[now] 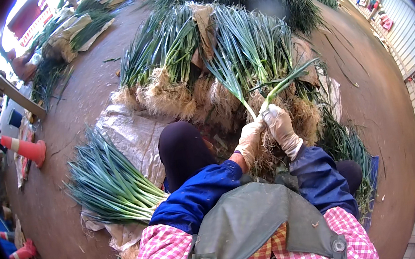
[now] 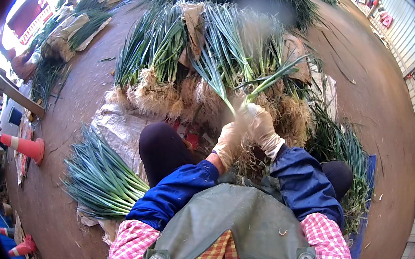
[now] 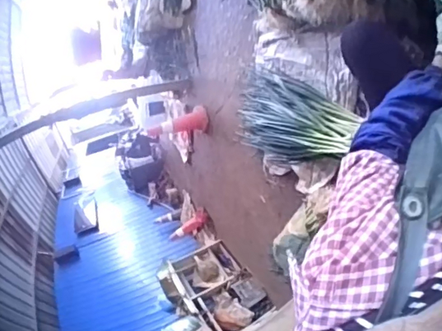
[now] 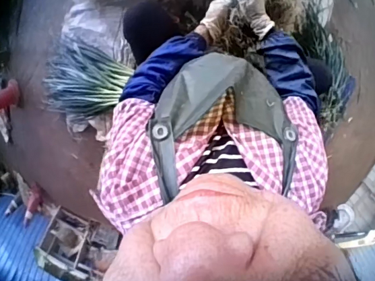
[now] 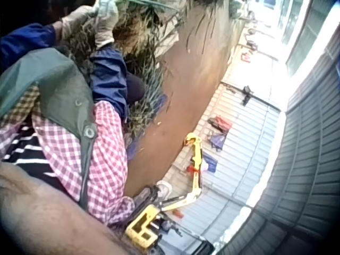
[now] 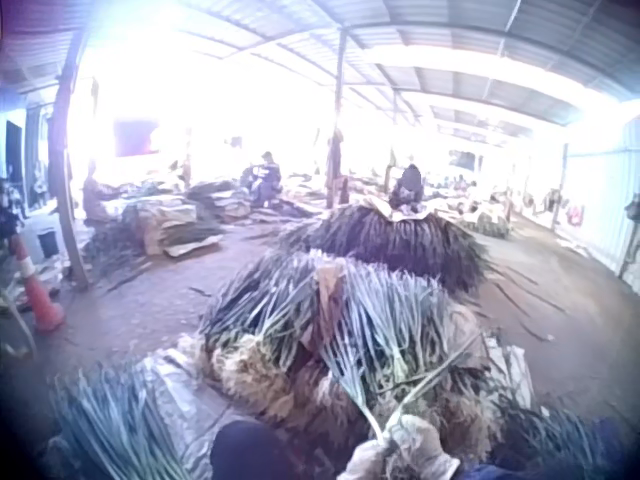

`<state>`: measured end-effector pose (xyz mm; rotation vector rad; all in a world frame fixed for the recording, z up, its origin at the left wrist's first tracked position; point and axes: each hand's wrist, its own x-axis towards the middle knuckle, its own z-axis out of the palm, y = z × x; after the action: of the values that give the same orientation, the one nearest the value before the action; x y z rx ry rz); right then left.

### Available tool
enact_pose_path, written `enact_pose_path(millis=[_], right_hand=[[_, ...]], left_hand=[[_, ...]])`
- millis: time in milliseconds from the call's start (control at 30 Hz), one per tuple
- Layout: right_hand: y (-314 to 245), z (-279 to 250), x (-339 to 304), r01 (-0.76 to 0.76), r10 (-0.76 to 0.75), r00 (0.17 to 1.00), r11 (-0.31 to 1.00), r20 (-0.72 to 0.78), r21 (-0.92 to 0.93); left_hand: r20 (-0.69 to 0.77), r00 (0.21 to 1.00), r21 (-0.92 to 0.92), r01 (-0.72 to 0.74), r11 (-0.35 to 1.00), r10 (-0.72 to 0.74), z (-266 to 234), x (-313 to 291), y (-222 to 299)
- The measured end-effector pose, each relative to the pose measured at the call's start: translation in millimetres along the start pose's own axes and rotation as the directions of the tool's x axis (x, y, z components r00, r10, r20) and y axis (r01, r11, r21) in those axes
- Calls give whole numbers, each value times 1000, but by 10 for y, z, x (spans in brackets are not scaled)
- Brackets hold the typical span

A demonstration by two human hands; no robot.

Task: The person cleans produce by stripping away outer leaves and debris from green onion stalks by hand.

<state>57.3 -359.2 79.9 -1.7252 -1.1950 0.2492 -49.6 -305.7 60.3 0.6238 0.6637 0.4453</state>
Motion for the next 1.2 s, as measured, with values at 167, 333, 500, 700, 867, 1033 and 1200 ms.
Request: enact_pose_path(millis=[167, 333, 500, 700, 867, 1033, 1200], right_hand=[[-569, -216, -208, -401, 254, 908, 759, 334, 513], [-778, -1634, -459, -336, 340, 938, 851, 63, 403], [181, -3656, -1579, -471, 733, 518, -185, -440, -863], [149, -2689, -1006, -659, 635, 738, 751, -227, -41], [79, -835, -93, -728, 606, 684, 534, 406, 430], [333, -50, 159, -339, 499, 858, 375, 120, 863], [111, 47, 198, -549, 608, 787, 615, 103, 566]], left_hand=[[80, 996, -148, -13, 989, 25, -115, 103, 59], [91, 996, 57, -1, 998, -4, -271, 38, 163], [174, 985, 150, -13, 989, -14, -88, -21, 78], [190, 975, 63, 105, 993, -115, -160, -74, 116], [265, 931, -39, 272, 962, -252, 2, -326, 204], [399, 869, -90, 355, 931, -293, -63, -494, 119], [312, 912, -89, 306, 948, -265, -100, -284, -31]])
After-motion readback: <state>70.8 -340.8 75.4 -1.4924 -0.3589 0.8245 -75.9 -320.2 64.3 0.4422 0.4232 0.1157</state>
